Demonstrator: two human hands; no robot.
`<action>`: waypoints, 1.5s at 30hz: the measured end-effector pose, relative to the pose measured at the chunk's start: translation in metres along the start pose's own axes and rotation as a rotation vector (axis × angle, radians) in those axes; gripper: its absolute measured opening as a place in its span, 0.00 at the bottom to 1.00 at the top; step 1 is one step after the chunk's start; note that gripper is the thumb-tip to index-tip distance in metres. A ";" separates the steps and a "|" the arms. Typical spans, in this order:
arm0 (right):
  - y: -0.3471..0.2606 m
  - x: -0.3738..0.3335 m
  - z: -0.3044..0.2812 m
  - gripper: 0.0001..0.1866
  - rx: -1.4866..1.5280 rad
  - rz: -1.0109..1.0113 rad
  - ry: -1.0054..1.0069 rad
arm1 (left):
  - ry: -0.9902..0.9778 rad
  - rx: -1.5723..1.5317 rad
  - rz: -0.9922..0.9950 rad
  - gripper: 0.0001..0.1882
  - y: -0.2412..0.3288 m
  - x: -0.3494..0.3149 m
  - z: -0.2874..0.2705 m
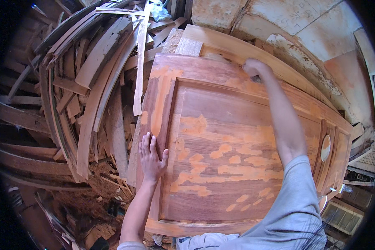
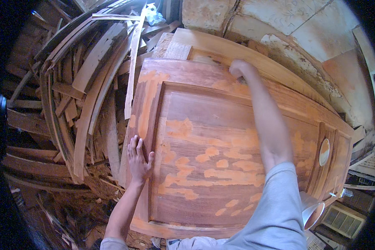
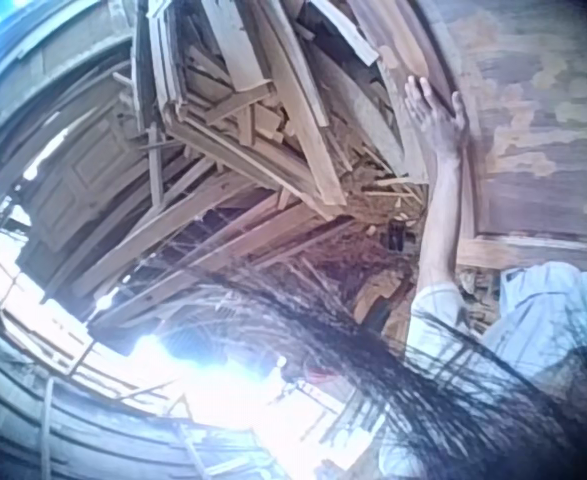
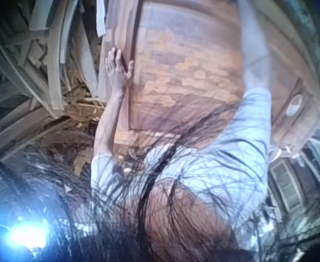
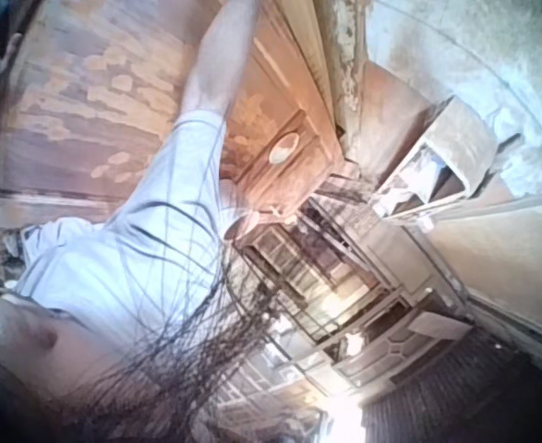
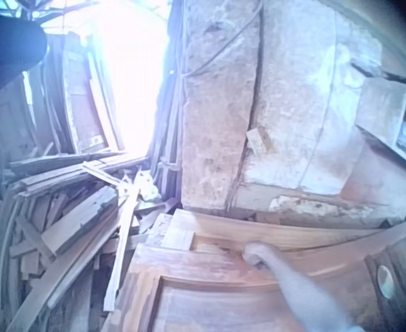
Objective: The person applies a brown paste from a bucket to the surface of a wooden door using a putty knife. The person works on the door's recessed panel and frame edges, smoothing the material by hand and with the knife.
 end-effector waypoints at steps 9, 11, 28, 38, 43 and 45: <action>0.031 0.017 -0.051 0.13 -0.107 -0.012 -0.050 | 0.011 -0.027 0.015 0.35 0.005 0.004 0.003; 0.023 0.014 -0.058 0.14 -0.050 0.026 -0.157 | 0.012 -0.011 0.011 0.35 0.003 0.002 0.001; 0.001 -0.016 -0.078 0.13 -0.144 0.119 -0.333 | -0.002 -0.011 0.000 0.35 0.003 0.002 0.001; 0.014 -0.071 0.051 0.17 0.252 -0.134 0.741 | -0.013 0.006 -0.010 0.35 0.003 0.003 -0.001; -0.006 -0.071 0.083 0.16 0.355 0.080 0.729 | -0.019 -0.011 -0.005 0.35 0.003 0.003 0.000; -0.009 -0.067 0.090 0.16 0.348 0.071 0.761 | -0.012 -0.014 -0.005 0.35 0.003 0.003 0.001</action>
Point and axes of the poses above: each hand's wrist, its own x-axis towards the middle knuckle, its own z-axis out of the palm, y = z × x, the point moved 3 cm from there along x, towards the middle knuckle, and after that the axes turned 5 degrees about y, right-handed, at the moved point
